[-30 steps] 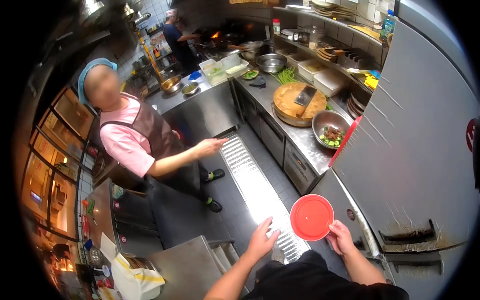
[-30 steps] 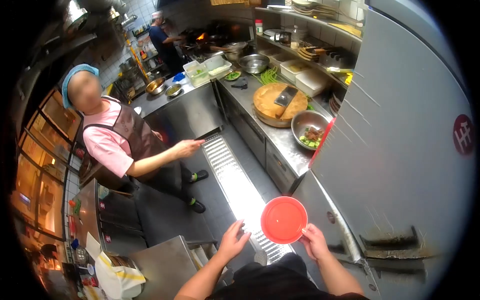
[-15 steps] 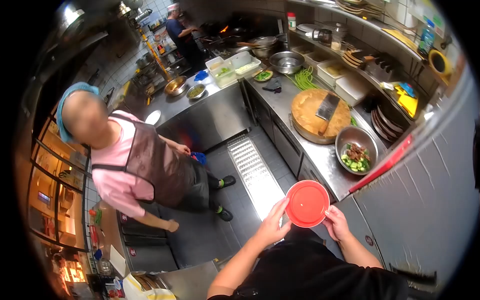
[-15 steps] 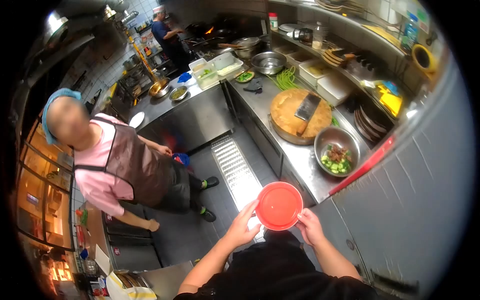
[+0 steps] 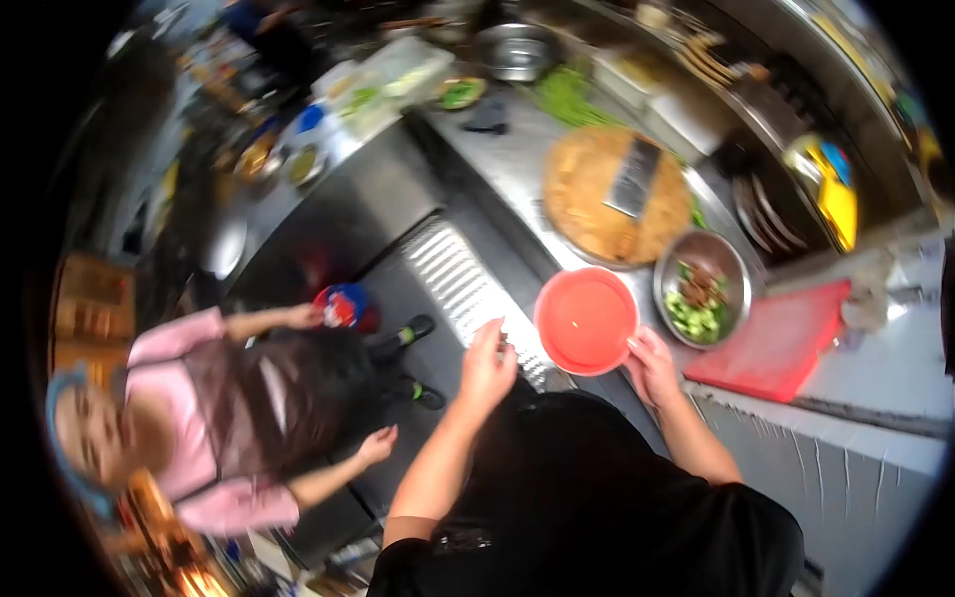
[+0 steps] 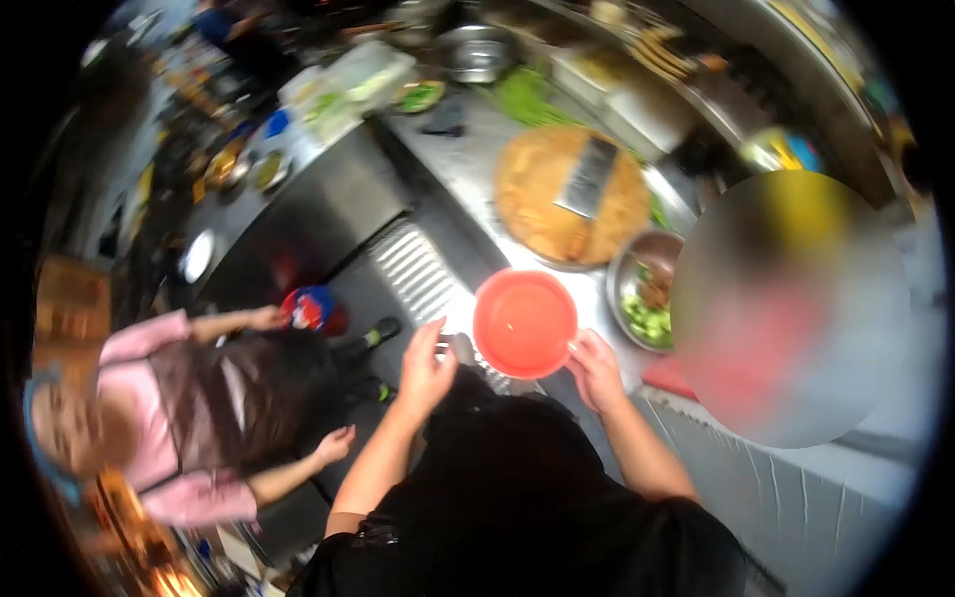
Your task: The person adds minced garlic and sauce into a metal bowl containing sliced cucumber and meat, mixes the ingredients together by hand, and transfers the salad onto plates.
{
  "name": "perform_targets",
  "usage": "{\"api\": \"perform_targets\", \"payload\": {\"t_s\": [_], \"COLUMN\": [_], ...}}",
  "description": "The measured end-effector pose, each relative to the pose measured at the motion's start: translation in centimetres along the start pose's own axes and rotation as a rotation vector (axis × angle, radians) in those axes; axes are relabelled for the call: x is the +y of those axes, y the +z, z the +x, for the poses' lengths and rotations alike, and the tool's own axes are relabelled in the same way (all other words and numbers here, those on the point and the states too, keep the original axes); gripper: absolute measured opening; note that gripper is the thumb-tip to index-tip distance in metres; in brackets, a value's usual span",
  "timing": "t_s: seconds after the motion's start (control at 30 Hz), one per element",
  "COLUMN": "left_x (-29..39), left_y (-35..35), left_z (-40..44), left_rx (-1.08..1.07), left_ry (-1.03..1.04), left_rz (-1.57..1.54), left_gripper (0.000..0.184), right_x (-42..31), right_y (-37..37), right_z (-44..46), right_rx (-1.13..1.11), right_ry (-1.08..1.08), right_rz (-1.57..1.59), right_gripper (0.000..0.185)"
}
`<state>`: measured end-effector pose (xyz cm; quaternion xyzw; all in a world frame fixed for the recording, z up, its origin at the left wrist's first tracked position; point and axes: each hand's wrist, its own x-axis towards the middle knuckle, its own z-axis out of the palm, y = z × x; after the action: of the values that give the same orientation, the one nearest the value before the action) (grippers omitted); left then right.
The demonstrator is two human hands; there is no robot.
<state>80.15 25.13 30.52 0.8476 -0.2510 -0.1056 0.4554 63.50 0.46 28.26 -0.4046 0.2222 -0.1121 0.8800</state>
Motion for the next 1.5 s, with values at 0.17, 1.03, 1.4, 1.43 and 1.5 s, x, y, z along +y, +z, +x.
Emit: {"api": "perform_targets", "payload": {"t_s": [0.17, 1.03, 1.4, 1.43, 1.5], "left_x": [-1.5, -0.6, 1.0, 0.9, 0.8], "left_y": [5.4, 9.4, 14.1, 14.4, 14.8], "left_z": [12.2, 40.8, 35.0, 35.1, 35.3], "left_rx": [-0.258, -0.624, -0.610, -0.606, -0.595], "left_ry": [0.336, 1.197, 0.788, 0.763, 0.705], "left_rz": [0.219, 0.199, 0.091, 0.094, 0.078], "left_gripper": [0.045, 0.048, 0.060, 0.064, 0.063], "right_x": [-0.9, -1.8, -3.3, -3.6, -3.8], "right_y": [-0.4, 3.5, -3.8, -4.4, -5.3], "right_z": [2.8, 19.8, 21.8, 21.8, 21.9], "right_rx": [0.292, 0.966, 0.887, 0.916, 0.921], "right_ry": [-0.213, -0.493, -0.220, -0.223, -0.233], "right_rz": [0.080, 0.254, 0.083, 0.061, 0.053], "right_gripper": [0.007, 0.012, 0.019, 0.020, 0.020]}}
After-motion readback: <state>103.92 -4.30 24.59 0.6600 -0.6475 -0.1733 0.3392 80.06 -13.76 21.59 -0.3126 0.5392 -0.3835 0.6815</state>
